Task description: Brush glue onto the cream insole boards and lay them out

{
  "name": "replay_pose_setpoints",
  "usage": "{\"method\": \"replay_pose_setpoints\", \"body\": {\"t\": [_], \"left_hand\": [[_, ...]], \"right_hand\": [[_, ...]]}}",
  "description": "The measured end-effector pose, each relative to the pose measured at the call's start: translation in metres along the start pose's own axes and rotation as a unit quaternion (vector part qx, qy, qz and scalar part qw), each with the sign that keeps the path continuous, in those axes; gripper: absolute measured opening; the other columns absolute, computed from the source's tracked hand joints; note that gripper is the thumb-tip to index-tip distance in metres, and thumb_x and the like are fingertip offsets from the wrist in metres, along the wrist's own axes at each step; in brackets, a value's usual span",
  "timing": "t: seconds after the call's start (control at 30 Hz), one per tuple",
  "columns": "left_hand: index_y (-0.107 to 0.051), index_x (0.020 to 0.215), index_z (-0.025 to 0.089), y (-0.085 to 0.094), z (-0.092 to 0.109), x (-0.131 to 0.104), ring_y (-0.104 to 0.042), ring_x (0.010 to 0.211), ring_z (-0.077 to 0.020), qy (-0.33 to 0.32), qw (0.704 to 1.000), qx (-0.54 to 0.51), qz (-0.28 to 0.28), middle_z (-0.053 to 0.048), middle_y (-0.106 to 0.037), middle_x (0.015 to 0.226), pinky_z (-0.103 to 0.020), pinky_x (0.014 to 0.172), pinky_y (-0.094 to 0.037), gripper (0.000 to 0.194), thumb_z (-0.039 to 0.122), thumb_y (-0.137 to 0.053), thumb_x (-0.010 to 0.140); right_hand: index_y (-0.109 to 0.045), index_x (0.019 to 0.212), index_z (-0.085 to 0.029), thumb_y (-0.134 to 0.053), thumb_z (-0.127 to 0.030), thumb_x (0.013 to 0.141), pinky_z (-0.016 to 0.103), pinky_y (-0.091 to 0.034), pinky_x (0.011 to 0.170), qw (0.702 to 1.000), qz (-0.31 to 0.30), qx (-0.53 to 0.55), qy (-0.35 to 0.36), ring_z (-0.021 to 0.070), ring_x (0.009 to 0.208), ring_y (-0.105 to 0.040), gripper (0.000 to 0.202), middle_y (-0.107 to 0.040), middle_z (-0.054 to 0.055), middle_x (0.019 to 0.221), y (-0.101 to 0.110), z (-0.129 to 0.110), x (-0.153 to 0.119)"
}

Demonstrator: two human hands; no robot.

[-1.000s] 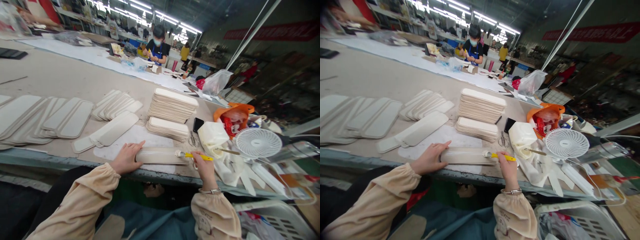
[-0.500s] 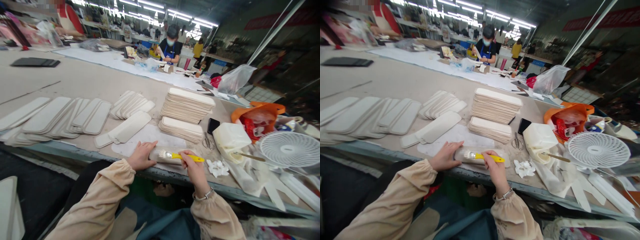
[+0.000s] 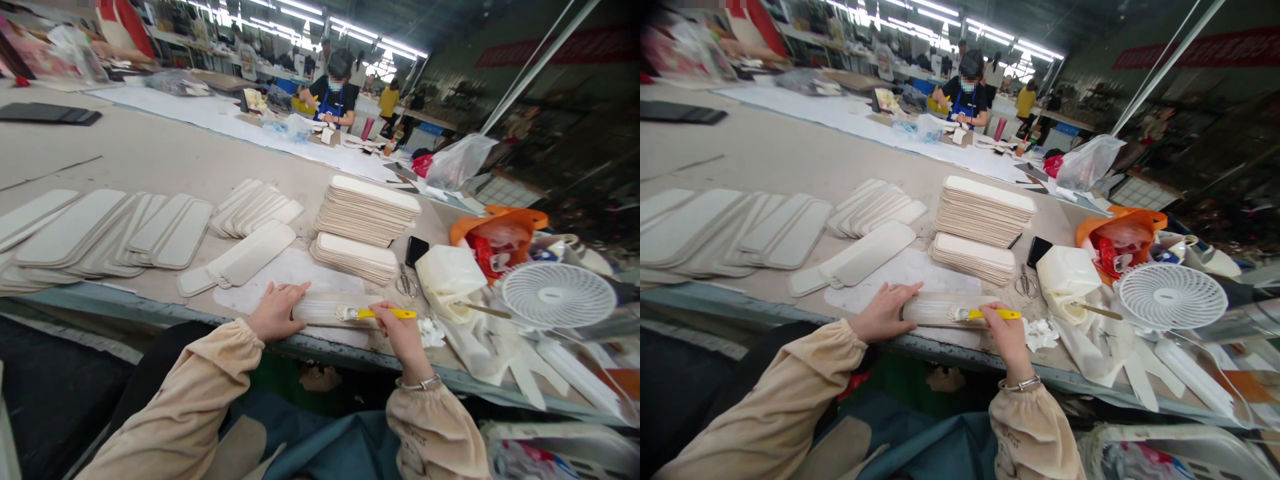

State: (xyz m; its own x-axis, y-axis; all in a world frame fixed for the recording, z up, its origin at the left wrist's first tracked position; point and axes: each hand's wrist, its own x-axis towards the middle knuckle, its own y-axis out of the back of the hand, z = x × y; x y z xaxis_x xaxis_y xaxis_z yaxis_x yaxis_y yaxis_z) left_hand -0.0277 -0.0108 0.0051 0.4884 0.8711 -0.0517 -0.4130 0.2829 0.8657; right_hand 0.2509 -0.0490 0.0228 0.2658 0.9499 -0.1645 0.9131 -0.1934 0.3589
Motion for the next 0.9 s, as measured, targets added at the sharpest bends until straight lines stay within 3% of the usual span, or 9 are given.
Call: {"method": "replay_pose_setpoints", "body": {"t": [0.27, 0.4, 0.53, 0.73, 0.83, 0.9], "left_hand": [[-0.029, 0.145, 0.024, 0.000, 0.005, 0.001, -0.043, 0.129, -0.0336, 0.002, 1.000, 0.017, -0.005, -0.012, -0.052, 0.137, -0.065, 0.109, -0.019, 0.081, 0.036, -0.062, 0.072], [-0.029, 0.145, 0.024, 0.001, 0.006, 0.001, -0.043, 0.129, -0.0327, 0.004, 1.000, 0.016, -0.003, -0.012, -0.052, 0.136, -0.064, 0.110, -0.018, 0.080, 0.035, -0.061, 0.072], [-0.026, 0.146, 0.024, -0.001, 0.005, 0.001, -0.043, 0.128, -0.0321, 0.006, 1.000, -0.001, 0.002, -0.012, -0.054, 0.134, -0.065, 0.110, -0.015, 0.084, 0.033, -0.062, 0.070], [-0.022, 0.147, 0.023, -0.003, 0.004, 0.001, -0.042, 0.128, -0.0324, 0.006, 1.000, -0.020, 0.003, -0.012, -0.055, 0.132, -0.066, 0.110, -0.013, 0.088, 0.033, -0.063, 0.070], [-0.019, 0.148, 0.024, -0.002, 0.005, 0.001, -0.042, 0.129, -0.0323, 0.007, 1.000, -0.021, 0.003, -0.012, -0.054, 0.133, -0.065, 0.110, -0.013, 0.089, 0.034, -0.063, 0.070], [-0.018, 0.148, 0.024, -0.002, 0.006, 0.001, -0.043, 0.128, -0.0320, 0.005, 1.000, -0.019, 0.004, -0.012, -0.053, 0.134, -0.065, 0.110, -0.013, 0.090, 0.034, -0.062, 0.071]], "right_hand": [[-0.064, 0.069, -0.019, -0.057, -0.052, 0.072, 0.027, -0.035, 0.049, 0.983, 0.135, -0.126, 0.013, 0.0148, 0.048, -0.047, 0.034, -0.052, -0.002, 0.050, 0.052, 0.009, -0.001], [-0.066, 0.077, -0.021, -0.052, -0.043, 0.081, 0.029, -0.041, 0.064, 0.950, 0.188, -0.225, 0.103, 0.0189, 0.068, -0.059, 0.027, -0.065, 0.002, 0.069, 0.054, 0.004, -0.015], [-0.066, 0.086, -0.019, -0.047, -0.036, 0.090, 0.029, -0.042, 0.073, 0.901, 0.196, -0.303, 0.242, 0.0199, 0.080, -0.062, 0.025, -0.068, 0.006, 0.086, 0.034, 0.007, -0.021], [-0.062, 0.080, -0.019, -0.044, -0.021, 0.092, 0.029, -0.038, 0.064, 0.809, 0.088, -0.466, 0.347, 0.0192, 0.071, -0.056, 0.021, -0.060, 0.006, 0.073, -0.019, 0.002, -0.029], [-0.059, 0.078, -0.019, -0.046, -0.019, 0.090, 0.029, -0.038, 0.065, 0.798, 0.035, -0.463, 0.384, 0.0196, 0.071, -0.053, 0.018, -0.057, 0.006, 0.070, -0.042, -0.009, -0.038], [-0.059, 0.079, -0.019, -0.046, -0.019, 0.089, 0.029, -0.039, 0.066, 0.808, -0.001, -0.433, 0.400, 0.0197, 0.072, -0.053, 0.017, -0.057, 0.006, 0.071, -0.054, -0.017, -0.043]]}}
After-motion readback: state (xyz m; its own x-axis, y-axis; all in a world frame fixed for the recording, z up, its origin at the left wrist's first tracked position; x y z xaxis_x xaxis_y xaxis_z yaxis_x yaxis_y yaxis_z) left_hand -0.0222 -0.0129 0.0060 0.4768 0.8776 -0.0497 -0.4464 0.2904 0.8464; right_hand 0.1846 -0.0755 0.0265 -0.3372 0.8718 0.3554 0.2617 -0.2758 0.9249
